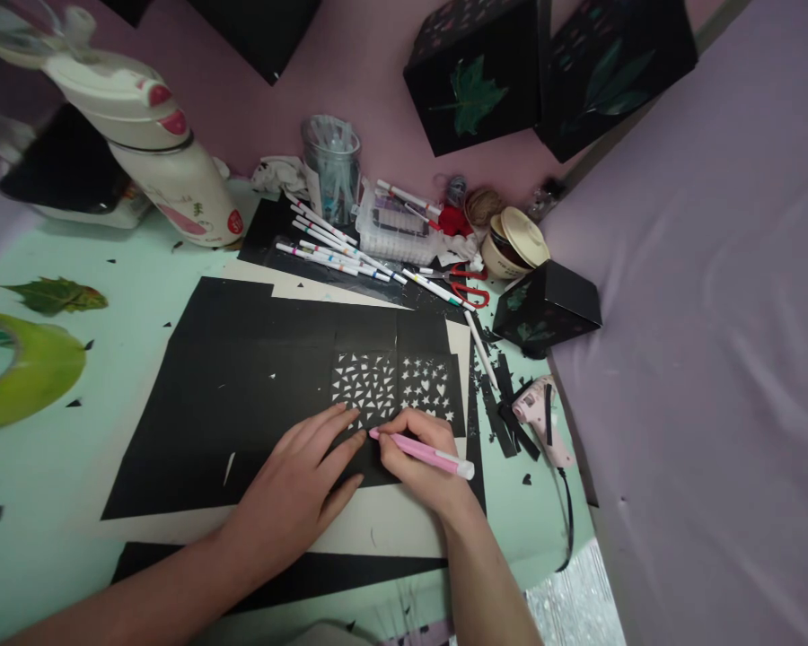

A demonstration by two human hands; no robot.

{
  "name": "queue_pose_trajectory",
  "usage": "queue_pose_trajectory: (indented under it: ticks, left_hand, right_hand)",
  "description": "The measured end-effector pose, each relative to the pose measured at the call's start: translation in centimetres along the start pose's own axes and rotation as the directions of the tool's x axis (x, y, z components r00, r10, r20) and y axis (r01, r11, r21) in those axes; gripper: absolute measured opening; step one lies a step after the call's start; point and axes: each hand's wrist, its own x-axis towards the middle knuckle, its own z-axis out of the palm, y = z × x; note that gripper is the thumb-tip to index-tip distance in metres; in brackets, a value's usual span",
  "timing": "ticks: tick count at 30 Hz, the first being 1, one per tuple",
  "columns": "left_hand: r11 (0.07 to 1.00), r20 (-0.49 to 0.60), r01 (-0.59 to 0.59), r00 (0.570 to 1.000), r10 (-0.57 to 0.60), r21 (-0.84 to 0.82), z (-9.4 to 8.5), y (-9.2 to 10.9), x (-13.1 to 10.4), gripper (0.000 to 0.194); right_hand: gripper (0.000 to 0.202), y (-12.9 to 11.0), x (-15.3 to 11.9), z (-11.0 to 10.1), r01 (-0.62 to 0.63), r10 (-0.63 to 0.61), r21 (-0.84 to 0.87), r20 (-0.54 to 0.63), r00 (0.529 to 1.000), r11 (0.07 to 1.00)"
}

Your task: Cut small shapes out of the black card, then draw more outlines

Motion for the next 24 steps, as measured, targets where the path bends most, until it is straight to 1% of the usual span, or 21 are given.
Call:
queue_pose_trajectory:
  ticks: [7,11,16,24]
  left_hand:
    - [1.0,0.006,-0.006,1.0,0.006,0.006,-0.03,-0.01,-0.03,0.034]
    - [1.0,0.006,-0.007,1.0,0.007,0.003,-0.02,-0.05,0.03,0.034]
    - [1.0,0.014,-0.002,1.0,0.002,-0.005,-0.08,-0.04,0.1,0.034]
    - [1.0,-0.006,0.002,1.0,-0.002,-0.026,-0.13,-0.04,0.03,0.033]
  right_hand:
    - [0.01,-0.01,0.0,-0.02,0.007,-0.007,-0.019,0.005,1.0,1.0]
    - [0.012,0.04,0.03,-0.08,0.003,-0.003,0.013,0.006,1.0,1.0]
    - [0.015,0.36,0.03,-0.19,-0.003,0.003,0.012,-0.021,1.0,1.0]
    - [0.016,0.49,0.03,-0.15,0.008,-0.008,0.008,-0.029,1.0,1.0]
